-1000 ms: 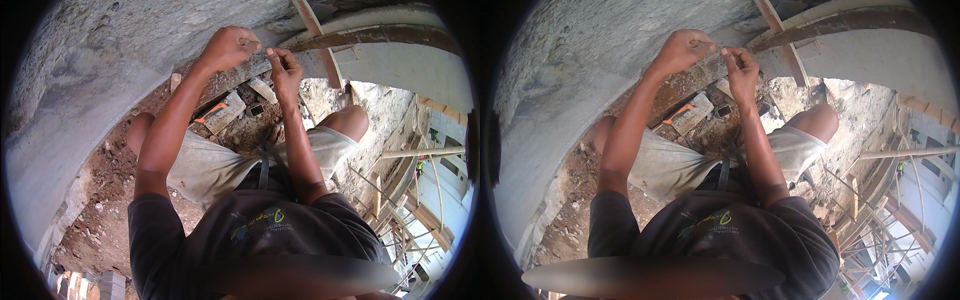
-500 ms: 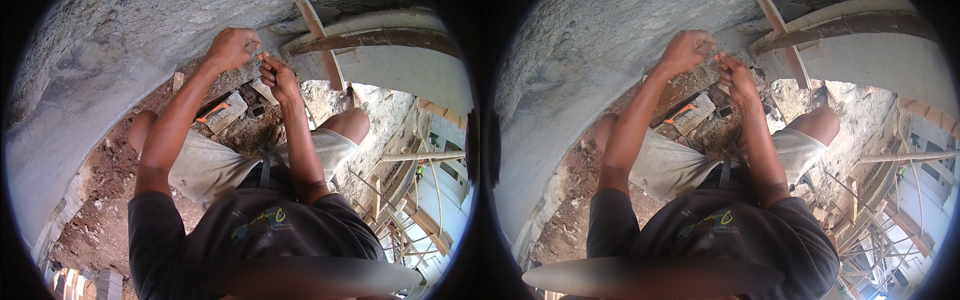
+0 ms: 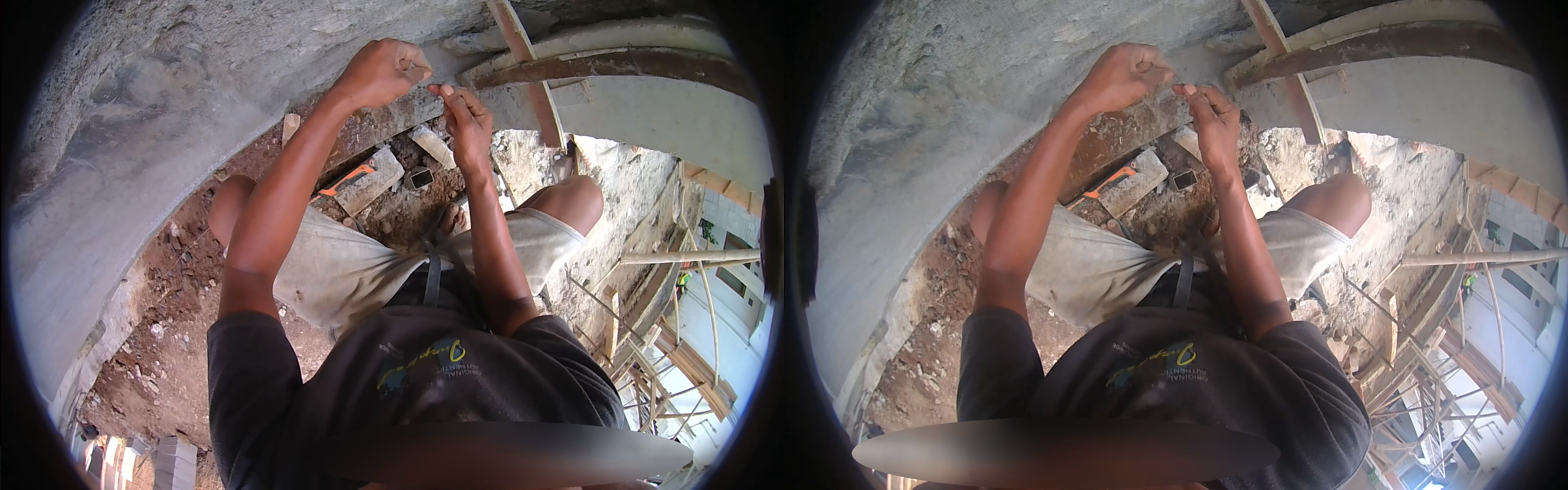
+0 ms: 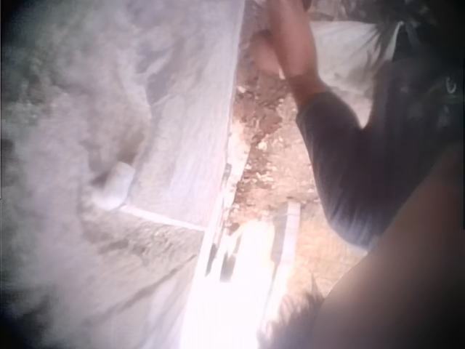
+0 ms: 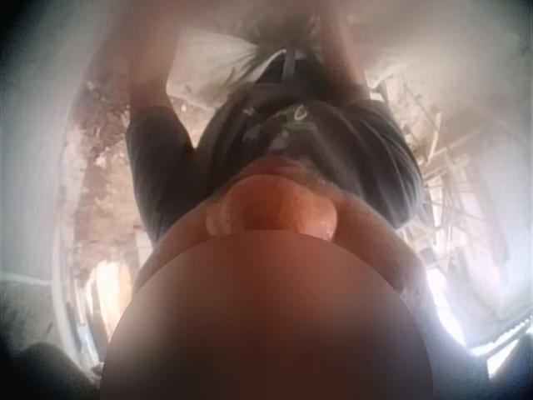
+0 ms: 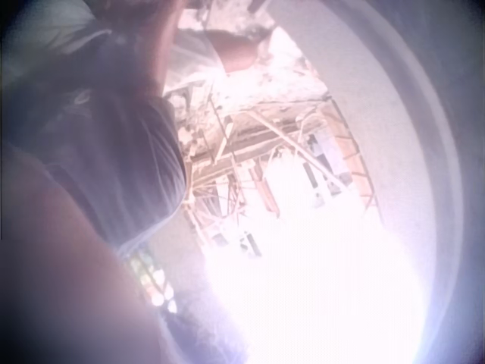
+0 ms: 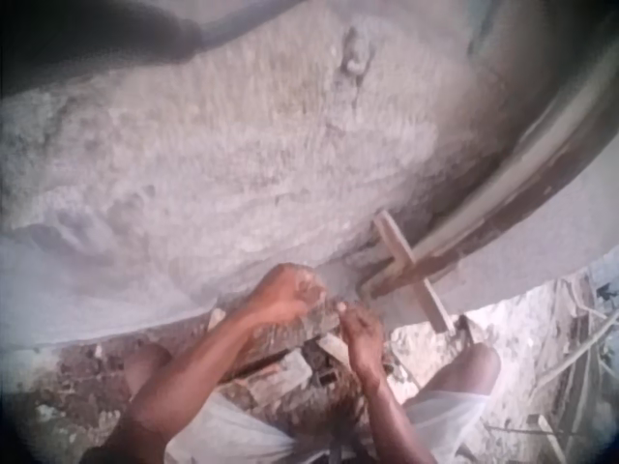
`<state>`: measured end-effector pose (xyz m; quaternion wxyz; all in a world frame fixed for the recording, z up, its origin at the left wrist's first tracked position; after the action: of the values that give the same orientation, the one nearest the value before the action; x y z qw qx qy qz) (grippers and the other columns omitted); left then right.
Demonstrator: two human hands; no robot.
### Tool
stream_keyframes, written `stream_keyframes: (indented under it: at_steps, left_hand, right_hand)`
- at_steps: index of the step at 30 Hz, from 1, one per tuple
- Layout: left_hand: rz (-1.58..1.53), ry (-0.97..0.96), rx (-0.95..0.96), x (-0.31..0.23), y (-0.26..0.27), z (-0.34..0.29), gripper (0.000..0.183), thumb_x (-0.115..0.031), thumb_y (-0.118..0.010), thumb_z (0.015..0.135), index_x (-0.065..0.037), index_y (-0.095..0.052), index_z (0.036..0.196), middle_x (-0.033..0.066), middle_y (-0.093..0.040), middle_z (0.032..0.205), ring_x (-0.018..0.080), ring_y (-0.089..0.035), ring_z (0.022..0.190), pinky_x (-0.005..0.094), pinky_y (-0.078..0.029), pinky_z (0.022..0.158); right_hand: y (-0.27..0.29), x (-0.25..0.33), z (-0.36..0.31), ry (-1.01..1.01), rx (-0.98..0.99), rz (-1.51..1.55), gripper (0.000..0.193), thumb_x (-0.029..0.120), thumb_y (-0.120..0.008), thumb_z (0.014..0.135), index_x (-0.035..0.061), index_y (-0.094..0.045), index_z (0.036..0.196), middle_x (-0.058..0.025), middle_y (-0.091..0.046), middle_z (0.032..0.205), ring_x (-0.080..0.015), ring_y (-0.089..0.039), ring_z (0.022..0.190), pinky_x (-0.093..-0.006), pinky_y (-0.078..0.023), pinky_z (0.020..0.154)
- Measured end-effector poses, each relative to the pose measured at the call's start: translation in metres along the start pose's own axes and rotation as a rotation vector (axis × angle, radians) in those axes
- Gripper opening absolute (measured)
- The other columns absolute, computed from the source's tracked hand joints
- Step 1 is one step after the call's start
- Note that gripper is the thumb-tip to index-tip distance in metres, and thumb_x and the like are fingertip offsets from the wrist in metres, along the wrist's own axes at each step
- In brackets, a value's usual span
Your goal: The person sits on the ground and uses their hands to manipulate a small object or wire against a concrete wall, possibly securing it or adjusting a fixture. The person remains seated for most of the clip, then stands and walks away at the end.
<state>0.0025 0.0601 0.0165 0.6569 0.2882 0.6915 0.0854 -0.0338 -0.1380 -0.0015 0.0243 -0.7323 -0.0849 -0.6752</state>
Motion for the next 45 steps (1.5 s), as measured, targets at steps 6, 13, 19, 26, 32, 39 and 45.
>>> stream_keyframes:
  at_steps: [6, 13, 19, 26, 32, 39, 45]
  left_hand:
    - [0.087, -0.034, -0.052, -0.004, -0.007, -0.003, 0.026, -0.03, -0.074, 0.094, -0.01, -0.079, 0.11, 0.0158, -0.076, 0.1, 0.0231, -0.073, 0.092, 0.0378, -0.055, 0.082]
    - [0.049, 0.054, -0.128, -0.001, -0.001, -0.002, 0.026, -0.03, -0.072, 0.093, -0.011, -0.079, 0.11, 0.0156, -0.077, 0.097, 0.0306, -0.074, 0.089, 0.0435, -0.056, 0.082]
    - [0.081, 0.032, -0.131, 0.0, -0.006, -0.002, 0.027, -0.031, -0.071, 0.096, -0.008, -0.077, 0.109, 0.016, -0.075, 0.091, 0.0274, -0.071, 0.082, 0.0412, -0.054, 0.075]
    - [0.04, -0.124, -0.198, -0.008, -0.005, -0.003, 0.023, -0.031, -0.072, 0.097, -0.011, -0.078, 0.105, 0.0044, -0.05, 0.057, 0.0169, -0.042, 0.054, 0.039, -0.037, 0.055]
    - [-0.004, -0.2, -0.238, -0.017, -0.004, -0.005, 0.019, -0.029, -0.074, 0.097, -0.012, -0.078, 0.105, 0.0009, -0.044, 0.055, 0.0127, -0.036, 0.053, 0.0346, -0.032, 0.053]
    - [-0.075, -0.103, -0.222, -0.009, -0.007, -0.004, 0.019, -0.028, -0.074, 0.098, -0.01, -0.077, 0.103, -0.0036, -0.044, 0.057, 0.0104, -0.036, 0.056, 0.0341, -0.033, 0.054]
    - [-0.068, -0.126, -0.141, -0.006, -0.003, -0.001, 0.02, -0.028, -0.074, 0.098, -0.01, -0.078, 0.106, -0.0019, -0.052, 0.065, 0.0094, -0.042, 0.063, 0.0317, -0.038, 0.059]
  right_hand:
    - [-0.019, -0.028, -0.004, -0.618, 0.034, 0.912, 0.019, 0.02, -0.063, 0.102, 0.0013, -0.066, 0.104, 0.0038, -0.043, 0.074, -0.008, -0.035, 0.054, -0.0239, -0.027, 0.046]
    - [-0.014, -0.003, -0.003, 0.04, -0.292, -0.256, 0.022, 0.022, -0.076, 0.098, 0.0009, -0.073, 0.102, -0.001, -0.06, 0.08, -0.0096, -0.053, 0.071, -0.0277, -0.043, 0.065]
    - [-0.02, -0.001, -0.003, 0.269, -0.231, -0.659, 0.029, 0.027, -0.071, 0.101, -0.0018, -0.072, 0.105, -0.0145, -0.065, 0.091, -0.0261, -0.062, 0.085, -0.0409, -0.05, 0.081]
    - [-0.024, -0.026, -0.001, -0.435, 0.093, 0.92, 0.024, 0.025, -0.064, 0.106, 0.0026, -0.066, 0.1, -0.0005, -0.052, 0.079, -0.0081, -0.045, 0.066, -0.0262, -0.035, 0.056]
    - [-0.011, -0.016, 0.001, -0.29, -0.002, 0.685, 0.026, 0.026, -0.07, 0.103, 0.0006, -0.067, 0.098, 0.0001, -0.054, 0.083, -0.0059, -0.043, 0.065, -0.0248, -0.034, 0.057]
    - [0.003, 0.008, 0.002, 0.294, -0.282, -0.301, 0.018, 0.018, -0.078, 0.097, 0.0015, -0.076, 0.102, -0.0003, -0.06, 0.08, -0.0077, -0.053, 0.073, -0.0236, -0.041, 0.064]
    - [0.006, -0.002, 0.005, 0.027, -0.159, 0.029, 0.023, 0.024, -0.074, 0.1, 0.0015, -0.077, 0.1, 0.0001, -0.058, 0.073, -0.0067, -0.045, 0.059, -0.0237, -0.035, 0.056]
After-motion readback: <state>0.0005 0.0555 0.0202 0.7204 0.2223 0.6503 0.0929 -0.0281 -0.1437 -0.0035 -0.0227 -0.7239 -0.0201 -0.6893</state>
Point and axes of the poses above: each hand's wrist, its own z-axis towards the middle knuckle, its own y-axis out of the back of the hand, x = y × z, the point moved 4 cm from there along z, towards the middle knuckle
